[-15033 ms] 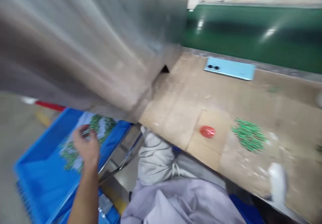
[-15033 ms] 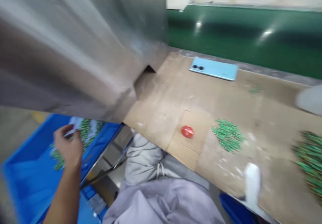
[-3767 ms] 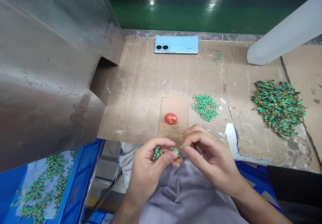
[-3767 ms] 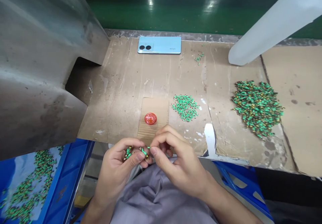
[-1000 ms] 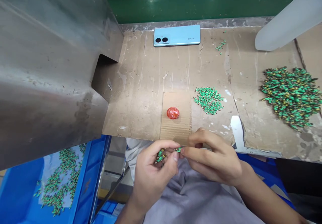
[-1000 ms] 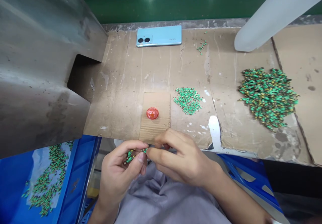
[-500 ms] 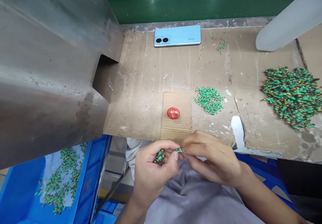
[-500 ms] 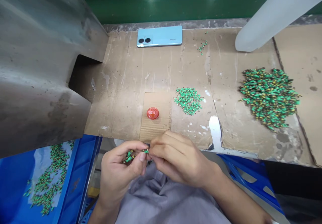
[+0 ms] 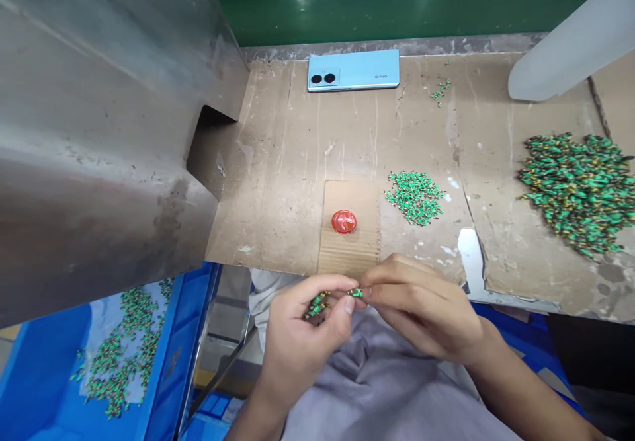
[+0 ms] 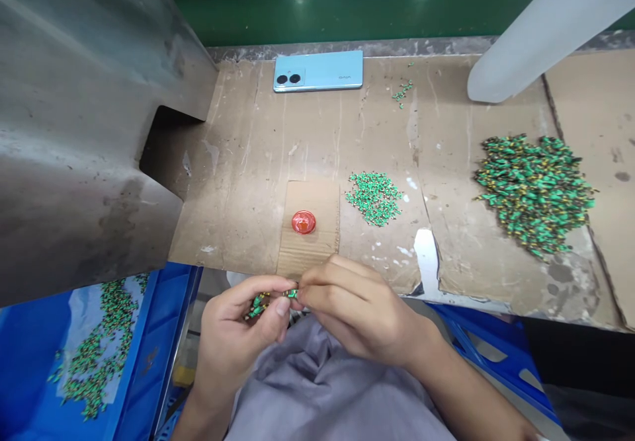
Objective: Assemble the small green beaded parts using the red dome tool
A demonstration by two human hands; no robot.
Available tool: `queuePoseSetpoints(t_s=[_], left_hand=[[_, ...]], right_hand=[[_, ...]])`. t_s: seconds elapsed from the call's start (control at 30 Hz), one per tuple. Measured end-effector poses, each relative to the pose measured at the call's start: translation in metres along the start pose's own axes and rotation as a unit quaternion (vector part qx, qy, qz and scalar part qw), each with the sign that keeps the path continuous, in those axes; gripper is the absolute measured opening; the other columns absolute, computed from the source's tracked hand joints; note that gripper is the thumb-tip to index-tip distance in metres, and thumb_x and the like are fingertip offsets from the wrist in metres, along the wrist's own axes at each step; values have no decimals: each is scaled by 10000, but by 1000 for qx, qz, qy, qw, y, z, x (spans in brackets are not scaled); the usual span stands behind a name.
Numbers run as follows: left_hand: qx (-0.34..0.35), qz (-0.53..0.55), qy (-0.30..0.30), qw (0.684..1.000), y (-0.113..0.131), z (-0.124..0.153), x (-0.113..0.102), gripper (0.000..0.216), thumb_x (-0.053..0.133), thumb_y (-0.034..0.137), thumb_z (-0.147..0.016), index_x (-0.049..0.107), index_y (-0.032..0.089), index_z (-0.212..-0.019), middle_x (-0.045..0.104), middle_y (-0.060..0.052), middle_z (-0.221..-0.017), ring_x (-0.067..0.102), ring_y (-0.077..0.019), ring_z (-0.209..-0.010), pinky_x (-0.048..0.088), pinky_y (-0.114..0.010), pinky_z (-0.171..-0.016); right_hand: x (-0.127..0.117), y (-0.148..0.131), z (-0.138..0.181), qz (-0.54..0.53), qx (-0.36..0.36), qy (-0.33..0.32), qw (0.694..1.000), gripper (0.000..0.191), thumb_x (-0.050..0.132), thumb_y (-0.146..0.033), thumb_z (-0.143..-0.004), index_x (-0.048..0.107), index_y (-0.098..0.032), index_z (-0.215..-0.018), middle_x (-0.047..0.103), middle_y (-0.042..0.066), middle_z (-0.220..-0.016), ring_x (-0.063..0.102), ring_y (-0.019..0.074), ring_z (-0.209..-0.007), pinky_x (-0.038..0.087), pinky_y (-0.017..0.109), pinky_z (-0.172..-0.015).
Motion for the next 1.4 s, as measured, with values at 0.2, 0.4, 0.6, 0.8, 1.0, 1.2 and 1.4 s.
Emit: queuePoseSetpoints(t_s=[0.2, 0.4, 0.6, 0.8, 1.0, 1.2, 1.4], left_hand=[[39, -114, 40, 992, 23, 1, 0, 161, 724, 116, -823, 853, 197, -877, 808, 8, -682, 708, -122, -516, 572, -147, -511], [62, -101, 55, 991, 25, 4, 2, 206, 691, 65, -793, 833, 199, -859, 823, 35, -695, 733, -97, -530, 569, -105, -540], [27, -70, 42, 996, 19, -2, 4, 135, 668, 93, -749, 781, 166, -737, 801, 9, -621, 742, -130, -493, 570, -129, -501], [-7, -30, 31, 999, 6, -8, 1, 106, 695, 81, -718, 769, 156, -708, 784, -4, -586, 730, -133, -486, 559, -130, -494], [-72, 44, -49, 995, -14, 1, 4, 267, 865, 208, -829, 832, 195, -1094, 795, -14, -757, 662, -95, -585, 531, -135, -554], [4, 53, -39, 998, -6, -2, 1, 145, 899, 221, -864, 774, 203, -936, 698, 19, -799, 574, -69, -630, 497, -147, -617], [50, 65, -47, 995, -4, -3, 3, 129, 888, 217, -892, 761, 214, -914, 735, 10, -839, 652, -100, -719, 532, -171, -674]], right_hand=[[1, 2, 3, -7, 7, 2, 1000, 253, 517, -59, -1072, 662, -194, -1228, 743, 102, -1022, 670, 184, -857, 587, 311, -744], [3, 1, 4, 17, -7, -4, 1000, 266, 517, -23, -1035, 680, -188, -1165, 746, 93, -1003, 668, 182, -836, 569, 304, -719], [4, 0, 4, 50, -9, -7, 999, 262, 525, 0, -1017, 677, -188, -1119, 742, 89, -1008, 657, 178, -832, 557, 299, -709], [8, -7, 2, 104, -29, -12, 994, 225, 508, -35, -1043, 675, -175, -1099, 763, 96, -968, 661, 191, -783, 546, 320, -684], [0, 13, 3, -99, 149, 27, 984, 178, 628, -57, -1021, 682, -212, -1090, 763, 37, -910, 738, 155, -814, 596, 244, -745], [8, 32, 15, -249, 336, 29, 908, 41, 742, -202, -993, 731, -235, -971, 706, -13, -803, 645, 106, -682, 543, 162, -615], [11, 31, 15, -251, 333, 22, 909, 57, 736, -204, -986, 748, -257, -1003, 717, -13, -827, 647, 114, -725, 559, 176, -671]])
Point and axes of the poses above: each hand's wrist, its own z-axis away from the middle knuckle, its own x-axis out of the palm, y = z × x, the point moved 9 cm from there along -z, towards the middle knuckle
